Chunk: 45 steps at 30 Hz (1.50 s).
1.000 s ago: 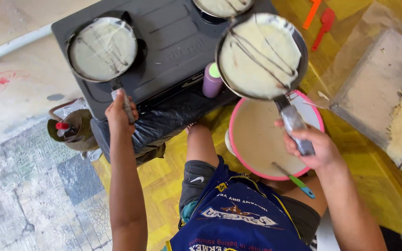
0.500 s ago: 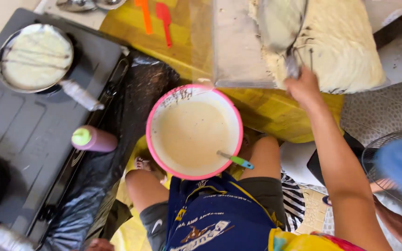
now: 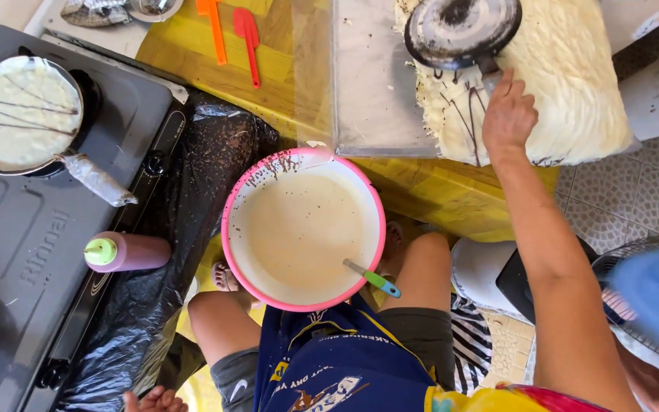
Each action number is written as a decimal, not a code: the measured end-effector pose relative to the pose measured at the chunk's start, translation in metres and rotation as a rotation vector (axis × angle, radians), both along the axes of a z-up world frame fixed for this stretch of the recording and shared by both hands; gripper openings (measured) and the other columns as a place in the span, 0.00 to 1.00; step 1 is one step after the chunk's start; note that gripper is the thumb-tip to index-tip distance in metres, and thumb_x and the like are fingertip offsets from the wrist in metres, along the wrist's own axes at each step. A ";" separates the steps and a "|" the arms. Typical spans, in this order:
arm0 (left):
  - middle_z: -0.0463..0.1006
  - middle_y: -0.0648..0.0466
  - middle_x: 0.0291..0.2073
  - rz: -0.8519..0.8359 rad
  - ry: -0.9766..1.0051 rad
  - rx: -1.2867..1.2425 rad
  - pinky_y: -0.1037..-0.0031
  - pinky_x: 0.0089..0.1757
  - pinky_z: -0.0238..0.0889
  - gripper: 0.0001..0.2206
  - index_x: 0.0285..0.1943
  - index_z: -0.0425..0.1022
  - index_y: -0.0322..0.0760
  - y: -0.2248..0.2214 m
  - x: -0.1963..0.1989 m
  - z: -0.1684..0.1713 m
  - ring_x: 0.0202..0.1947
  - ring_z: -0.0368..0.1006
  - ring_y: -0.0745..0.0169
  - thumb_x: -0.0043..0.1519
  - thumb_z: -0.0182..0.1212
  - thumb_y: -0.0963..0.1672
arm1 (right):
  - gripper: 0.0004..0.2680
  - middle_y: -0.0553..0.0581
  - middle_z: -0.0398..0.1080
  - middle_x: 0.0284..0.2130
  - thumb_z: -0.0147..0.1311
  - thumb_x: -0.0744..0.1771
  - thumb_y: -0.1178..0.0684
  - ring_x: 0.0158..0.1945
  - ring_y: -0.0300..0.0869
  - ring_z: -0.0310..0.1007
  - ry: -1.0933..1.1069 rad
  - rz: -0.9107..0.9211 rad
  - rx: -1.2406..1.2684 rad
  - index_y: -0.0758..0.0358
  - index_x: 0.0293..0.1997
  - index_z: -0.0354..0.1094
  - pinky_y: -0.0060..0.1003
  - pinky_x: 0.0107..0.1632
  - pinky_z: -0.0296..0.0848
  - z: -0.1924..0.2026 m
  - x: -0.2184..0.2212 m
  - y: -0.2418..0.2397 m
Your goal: Making crepes by pouring batter into pans, cooking them on a stove, and stacking the finished crepes.
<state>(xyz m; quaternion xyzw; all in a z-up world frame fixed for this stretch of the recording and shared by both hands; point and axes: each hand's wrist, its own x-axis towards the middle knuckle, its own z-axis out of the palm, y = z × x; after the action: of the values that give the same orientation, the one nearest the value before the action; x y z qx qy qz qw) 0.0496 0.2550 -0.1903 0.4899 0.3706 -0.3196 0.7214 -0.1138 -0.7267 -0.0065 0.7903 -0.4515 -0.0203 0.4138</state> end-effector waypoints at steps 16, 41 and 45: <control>0.63 0.49 0.18 -0.516 -0.228 0.601 0.70 0.24 0.49 0.17 0.34 0.72 0.28 -0.223 -0.042 0.202 0.16 0.56 0.60 0.67 0.59 0.49 | 0.18 0.49 0.60 0.36 0.60 0.59 0.47 0.33 0.38 0.59 0.038 0.320 -0.473 0.50 0.53 0.64 0.31 0.30 0.61 0.099 0.080 0.010; 0.78 0.50 0.29 -0.006 -0.574 0.431 0.74 0.25 0.61 0.07 0.44 0.76 0.37 -0.176 -0.060 0.266 0.22 0.69 0.65 0.63 0.63 0.45 | 0.24 0.64 0.65 0.45 0.59 0.61 0.37 0.46 0.54 0.67 -0.603 1.043 1.683 0.65 0.53 0.58 0.47 0.43 0.64 -0.018 0.217 0.612; 0.71 0.47 0.15 0.060 -0.411 0.575 0.70 0.22 0.60 0.07 0.35 0.74 0.32 -0.143 -0.056 0.281 0.13 0.65 0.61 0.59 0.67 0.41 | 0.52 0.72 0.48 0.73 0.79 0.51 0.45 0.76 0.57 0.48 -1.041 0.697 1.798 0.70 0.77 0.36 0.43 0.73 0.50 -0.016 0.298 0.616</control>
<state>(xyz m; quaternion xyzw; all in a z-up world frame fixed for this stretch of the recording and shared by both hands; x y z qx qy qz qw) -0.0063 0.1121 0.0910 0.7159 0.3067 -0.0753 0.6227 0.1839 -0.1102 -0.0223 0.7995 -0.1429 0.1123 -0.5725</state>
